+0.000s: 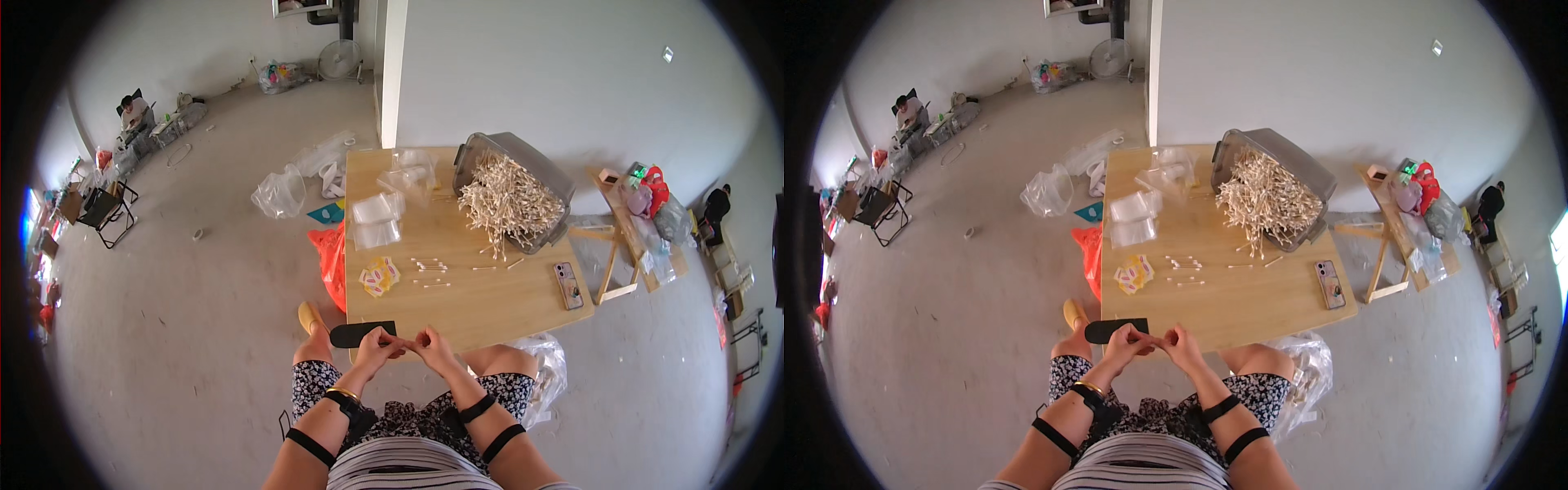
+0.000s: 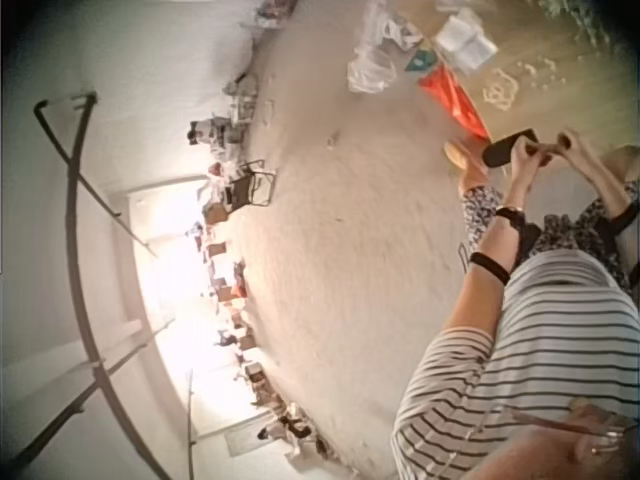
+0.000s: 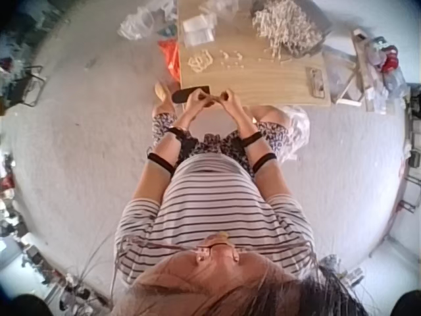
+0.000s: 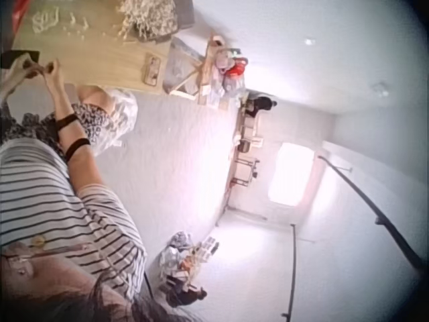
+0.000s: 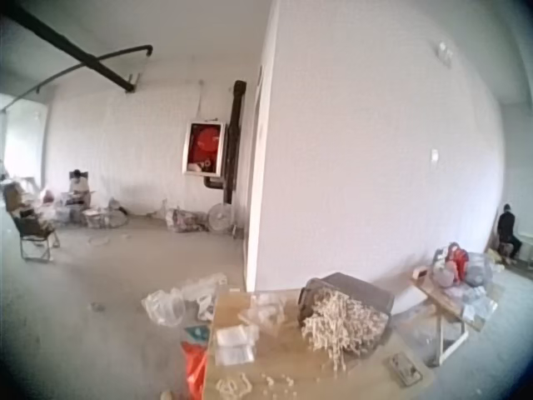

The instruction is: Arranging and packaging cotton swabs into plastic bags.

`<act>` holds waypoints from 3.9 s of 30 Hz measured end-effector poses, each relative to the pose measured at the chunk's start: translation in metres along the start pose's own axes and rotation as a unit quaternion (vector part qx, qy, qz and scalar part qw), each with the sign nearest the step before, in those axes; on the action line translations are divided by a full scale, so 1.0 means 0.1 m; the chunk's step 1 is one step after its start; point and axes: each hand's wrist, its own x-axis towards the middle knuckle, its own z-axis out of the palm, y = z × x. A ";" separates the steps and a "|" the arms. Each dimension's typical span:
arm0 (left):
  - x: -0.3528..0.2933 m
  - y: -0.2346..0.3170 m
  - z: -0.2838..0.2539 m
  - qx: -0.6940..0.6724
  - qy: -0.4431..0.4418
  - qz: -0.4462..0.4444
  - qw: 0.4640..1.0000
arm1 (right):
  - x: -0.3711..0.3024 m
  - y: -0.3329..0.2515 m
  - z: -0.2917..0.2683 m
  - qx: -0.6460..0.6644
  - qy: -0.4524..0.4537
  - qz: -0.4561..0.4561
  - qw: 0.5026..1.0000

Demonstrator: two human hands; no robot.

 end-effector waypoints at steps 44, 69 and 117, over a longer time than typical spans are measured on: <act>-0.96 1.03 0.28 0.051 -0.122 0.085 0.988 | -0.81 -1.37 -0.71 0.040 0.024 -0.206 0.978; -1.31 1.74 0.30 0.129 0.020 0.378 0.917 | -0.86 -1.17 -0.71 0.181 0.001 -0.116 0.977; -1.08 1.53 0.46 0.492 -0.073 0.312 0.809 | -2.52 2.32 -2.16 0.234 0.446 0.469 0.726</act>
